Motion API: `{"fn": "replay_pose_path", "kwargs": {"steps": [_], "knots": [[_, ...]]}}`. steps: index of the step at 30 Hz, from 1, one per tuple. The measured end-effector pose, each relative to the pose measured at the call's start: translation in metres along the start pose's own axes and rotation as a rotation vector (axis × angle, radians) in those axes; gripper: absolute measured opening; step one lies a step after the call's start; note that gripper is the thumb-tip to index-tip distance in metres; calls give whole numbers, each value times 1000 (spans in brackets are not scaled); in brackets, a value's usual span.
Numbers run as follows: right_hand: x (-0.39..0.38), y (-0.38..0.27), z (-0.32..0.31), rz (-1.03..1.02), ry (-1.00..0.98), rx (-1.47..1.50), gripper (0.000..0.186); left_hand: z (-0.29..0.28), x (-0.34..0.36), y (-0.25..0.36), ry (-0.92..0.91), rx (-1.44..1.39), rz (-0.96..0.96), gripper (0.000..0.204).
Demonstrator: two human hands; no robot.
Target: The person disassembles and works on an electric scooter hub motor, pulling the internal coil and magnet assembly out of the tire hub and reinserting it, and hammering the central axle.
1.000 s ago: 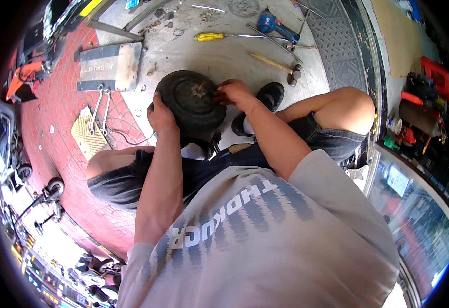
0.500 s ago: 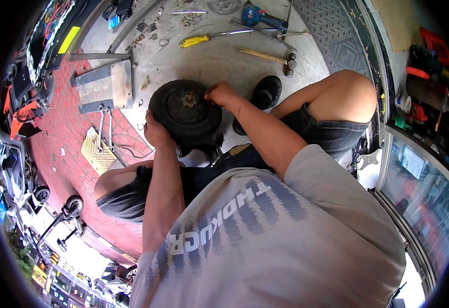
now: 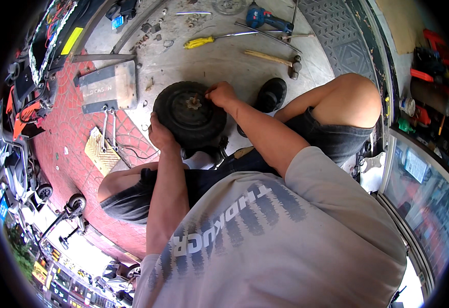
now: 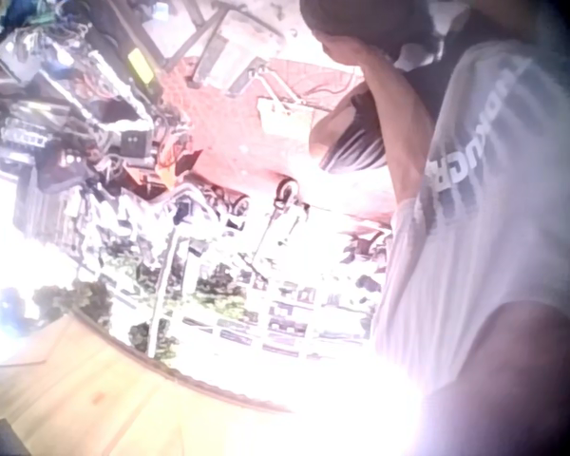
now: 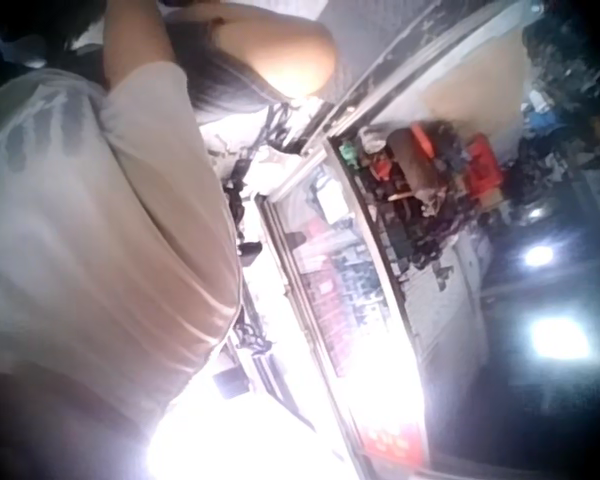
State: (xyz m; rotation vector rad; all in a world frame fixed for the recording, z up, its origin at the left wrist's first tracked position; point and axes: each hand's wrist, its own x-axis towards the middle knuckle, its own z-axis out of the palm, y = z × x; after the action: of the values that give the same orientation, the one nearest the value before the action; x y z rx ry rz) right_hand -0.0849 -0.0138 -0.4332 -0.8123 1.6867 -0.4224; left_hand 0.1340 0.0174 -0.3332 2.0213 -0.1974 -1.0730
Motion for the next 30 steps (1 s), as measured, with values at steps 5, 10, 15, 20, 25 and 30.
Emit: {"fn": "replay_pose_path", "kwargs": {"steps": [5,10,15,20,25,30], "knots": [[6,-5,0,-33,-32,-80,17,2,-9,5,-9,-41,-10,67],[21,-1,-1,-16,-87,-76,20,3,-10,4,0,-56,-22,67],[23,0,5,-34,-27,-118,19,0,1,-4,-10,-20,15,68],[30,-5,1,-53,-44,-291,28,6,-8,0,14,22,39,70],[15,-29,-13,34,-183,-373,52,4,-2,-5,40,51,51,71],[26,2,1,-123,-46,-510,55,3,7,-14,27,129,94,73]]}}
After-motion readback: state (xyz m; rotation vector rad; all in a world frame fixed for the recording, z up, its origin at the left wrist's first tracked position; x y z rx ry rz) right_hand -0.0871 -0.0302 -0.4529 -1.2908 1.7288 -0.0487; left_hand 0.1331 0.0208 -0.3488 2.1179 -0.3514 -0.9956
